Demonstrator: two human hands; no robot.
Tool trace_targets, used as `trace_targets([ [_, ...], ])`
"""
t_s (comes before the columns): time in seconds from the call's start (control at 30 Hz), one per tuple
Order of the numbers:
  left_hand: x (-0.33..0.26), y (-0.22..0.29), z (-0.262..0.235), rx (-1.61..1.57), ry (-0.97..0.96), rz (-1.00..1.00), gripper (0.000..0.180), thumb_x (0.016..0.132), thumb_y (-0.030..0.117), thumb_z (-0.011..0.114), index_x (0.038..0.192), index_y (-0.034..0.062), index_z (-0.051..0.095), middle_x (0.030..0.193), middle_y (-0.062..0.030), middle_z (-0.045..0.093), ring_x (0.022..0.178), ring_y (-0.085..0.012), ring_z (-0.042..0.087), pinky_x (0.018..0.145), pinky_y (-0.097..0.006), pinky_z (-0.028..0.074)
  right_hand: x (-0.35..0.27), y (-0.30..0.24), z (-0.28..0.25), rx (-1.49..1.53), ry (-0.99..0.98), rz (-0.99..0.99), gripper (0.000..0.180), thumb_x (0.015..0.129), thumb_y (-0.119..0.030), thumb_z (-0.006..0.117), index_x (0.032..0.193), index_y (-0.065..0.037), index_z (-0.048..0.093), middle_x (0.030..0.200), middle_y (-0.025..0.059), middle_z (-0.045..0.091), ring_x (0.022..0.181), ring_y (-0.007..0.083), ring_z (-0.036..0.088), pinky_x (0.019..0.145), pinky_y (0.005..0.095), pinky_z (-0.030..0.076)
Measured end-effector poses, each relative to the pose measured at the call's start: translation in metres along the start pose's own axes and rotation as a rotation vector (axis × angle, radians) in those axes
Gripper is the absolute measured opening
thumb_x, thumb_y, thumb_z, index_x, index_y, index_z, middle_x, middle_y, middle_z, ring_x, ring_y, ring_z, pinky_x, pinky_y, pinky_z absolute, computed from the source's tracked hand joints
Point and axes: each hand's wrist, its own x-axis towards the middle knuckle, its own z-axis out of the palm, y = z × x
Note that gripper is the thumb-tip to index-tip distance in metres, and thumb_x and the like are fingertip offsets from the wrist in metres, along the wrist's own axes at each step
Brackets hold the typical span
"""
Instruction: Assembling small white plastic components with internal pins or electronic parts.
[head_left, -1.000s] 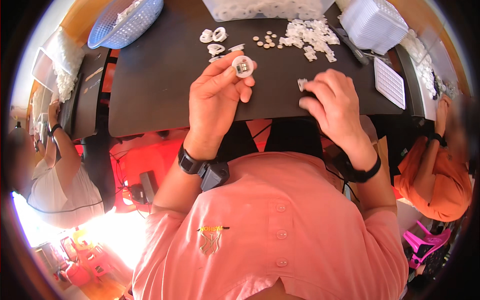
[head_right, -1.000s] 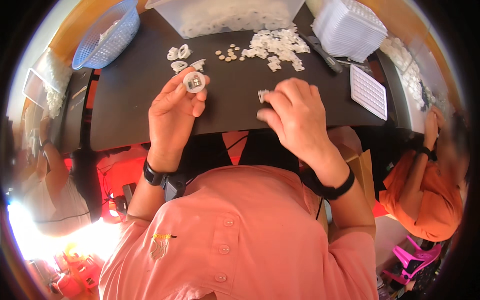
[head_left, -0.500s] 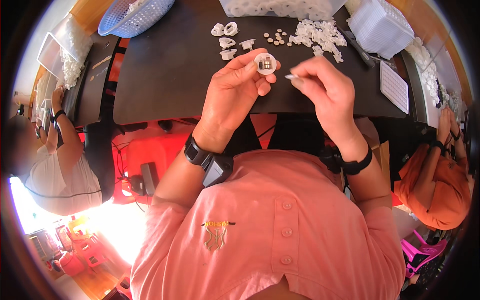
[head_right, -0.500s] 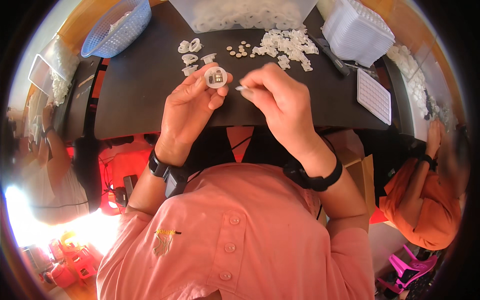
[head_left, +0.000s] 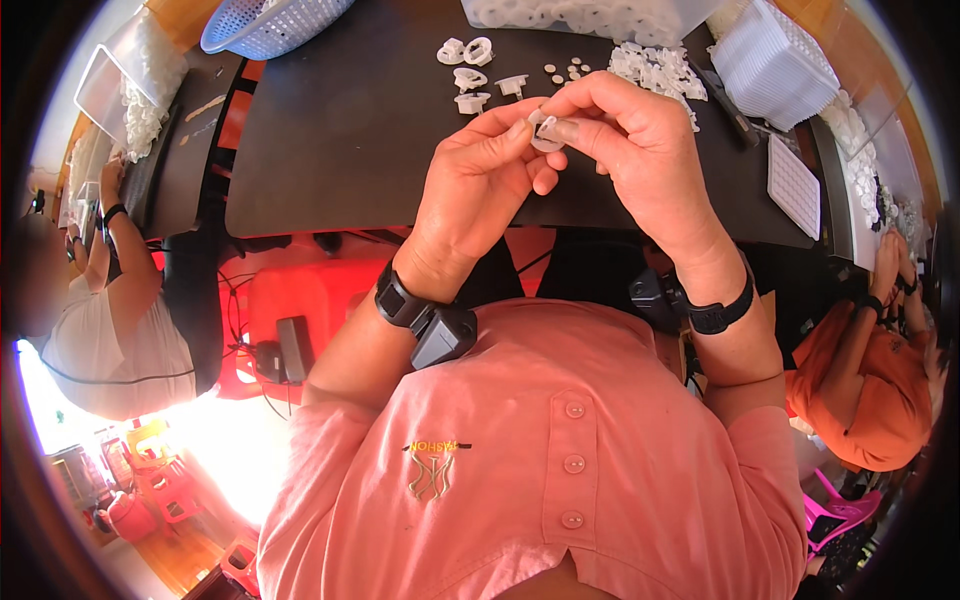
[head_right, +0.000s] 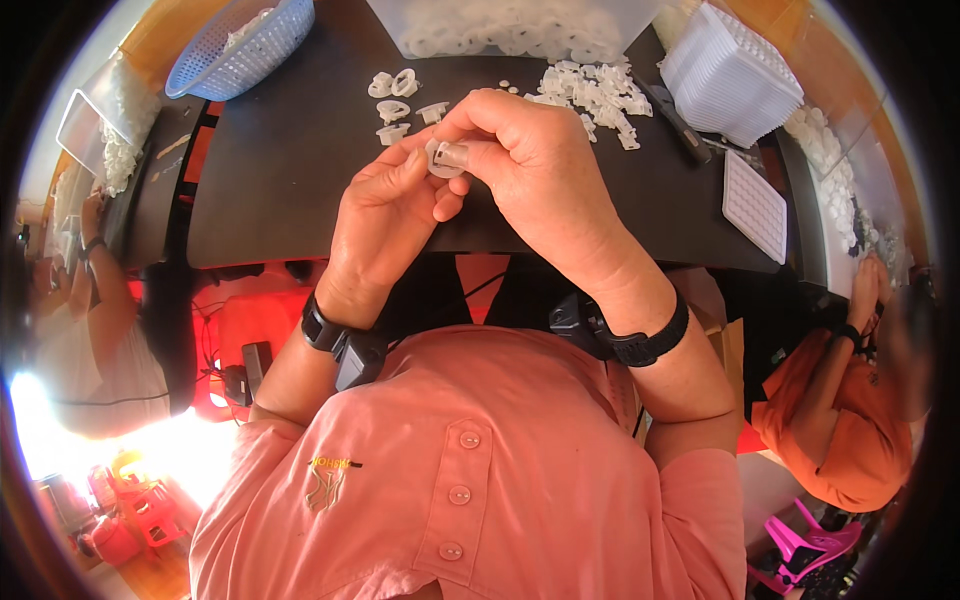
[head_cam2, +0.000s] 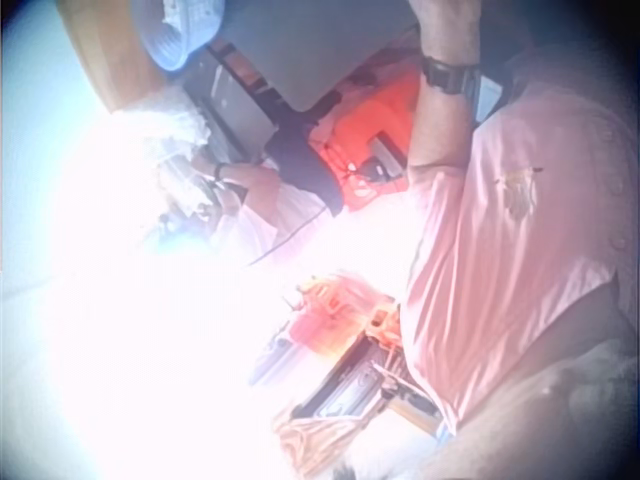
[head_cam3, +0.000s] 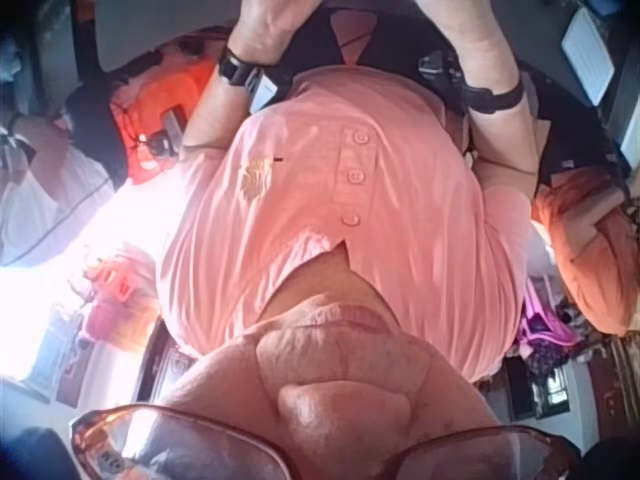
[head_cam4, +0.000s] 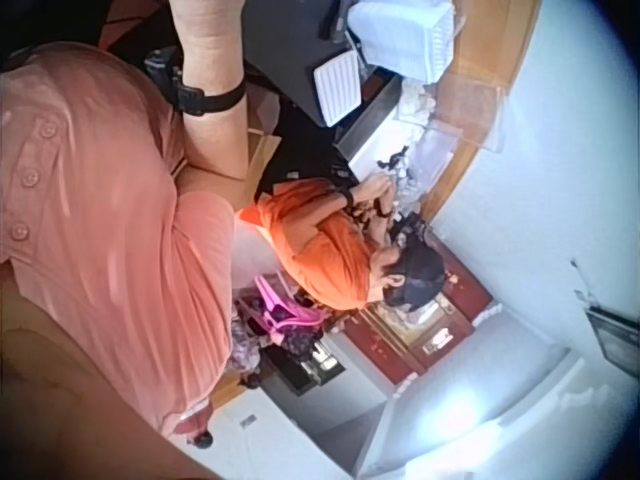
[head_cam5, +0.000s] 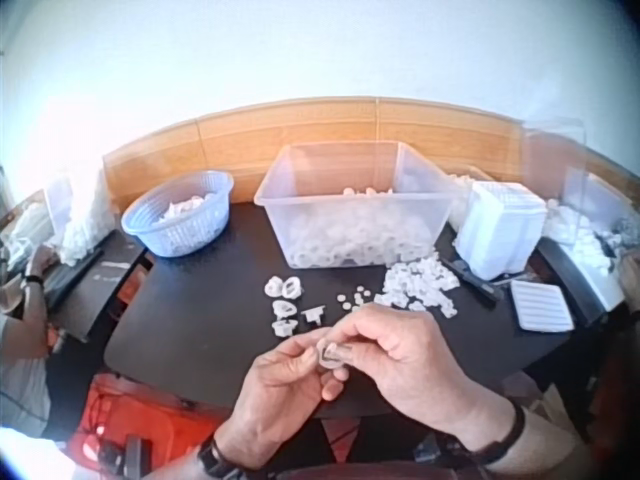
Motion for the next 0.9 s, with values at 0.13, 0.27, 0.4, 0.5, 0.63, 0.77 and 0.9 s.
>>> trace_targets([
  [0.13,-0.001,0.001,0.001,0.004,-0.004,-0.004,0.032,0.103,0.012,0.057,0.126,-0.0092,0.059,0.104,-0.0152,0.067,0.086,-0.0241,0.064,0.071,-0.033,0.049,0.001,-0.001,-0.001,0.002,-0.014,0.005,0.006,0.091,0.002,0.063,0.088,0.005,0.067,0.071,0.0078,0.067,0.063,0.0138,0.068,0.061,0.0252,0.051],
  [0.27,-0.002,0.001,0.003,0.005,-0.006,0.011,0.032,0.103,0.012,0.056,0.126,-0.0099,0.06,0.103,-0.0147,0.067,0.085,-0.0237,0.064,0.071,-0.033,0.049,0.003,0.001,0.002,-0.008,-0.024,-0.004,0.007,0.091,0.002,0.063,0.087,0.006,0.067,0.069,0.0081,0.067,0.063,0.0133,0.068,0.06,0.025,0.05],
  [0.4,-0.003,0.001,0.002,0.004,0.0,0.006,0.031,0.103,0.011,0.056,0.126,-0.0101,0.06,0.103,-0.0147,0.067,0.085,-0.0237,0.064,0.07,-0.033,0.05,0.002,0.004,0.0,-0.025,-0.023,0.008,0.006,0.089,0.002,0.064,0.085,0.005,0.067,0.071,0.0076,0.067,0.064,0.0126,0.067,0.059,0.0253,0.049],
  [0.5,-0.002,0.0,-0.001,0.004,-0.025,0.002,0.031,0.103,0.011,0.056,0.125,-0.0098,0.06,0.104,-0.0153,0.068,0.085,-0.0239,0.065,0.07,-0.034,0.05,0.001,0.015,0.003,-0.06,-0.02,-0.111,0.005,0.087,0.005,0.063,0.086,0.002,0.067,0.074,0.0073,0.065,0.063,0.015,0.066,0.059,0.028,0.049],
  [0.63,-0.002,-0.001,-0.004,-0.005,-0.021,0.013,0.03,0.102,0.01,0.057,0.125,-0.009,0.061,0.105,-0.016,0.068,0.085,-0.024,0.065,0.07,-0.034,0.05,0.0,0.025,0.005,-0.259,0.043,-0.325,0.011,0.085,0.008,0.061,0.088,-0.001,0.066,0.076,0.0079,0.06,0.062,0.0188,0.066,0.059,0.0307,0.05],
  [0.77,-0.003,-0.001,-0.003,0.011,-0.029,0.014,0.029,0.102,0.009,0.058,0.124,-0.0082,0.062,0.105,-0.0153,0.068,0.084,-0.0238,0.065,0.069,-0.034,0.051,0.0,0.026,0.005,-0.33,0.073,-0.395,0.012,0.085,0.009,0.06,0.087,-0.002,0.064,0.076,0.0084,0.058,0.061,0.0211,0.067,0.057,0.0317,0.051],
  [0.9,-0.003,-0.001,-0.002,0.003,-0.034,0.01,0.028,0.101,0.01,0.059,0.123,-0.0075,0.063,0.104,-0.0143,0.068,0.084,-0.0233,0.066,0.068,-0.034,0.051,-0.002,0.017,0.005,-0.06,-0.015,-0.135,0.01,0.087,0.008,0.062,0.085,-0.001,0.062,0.074,0.0053,0.061,0.063,0.0165,0.068,0.056,0.0302,0.052],
])
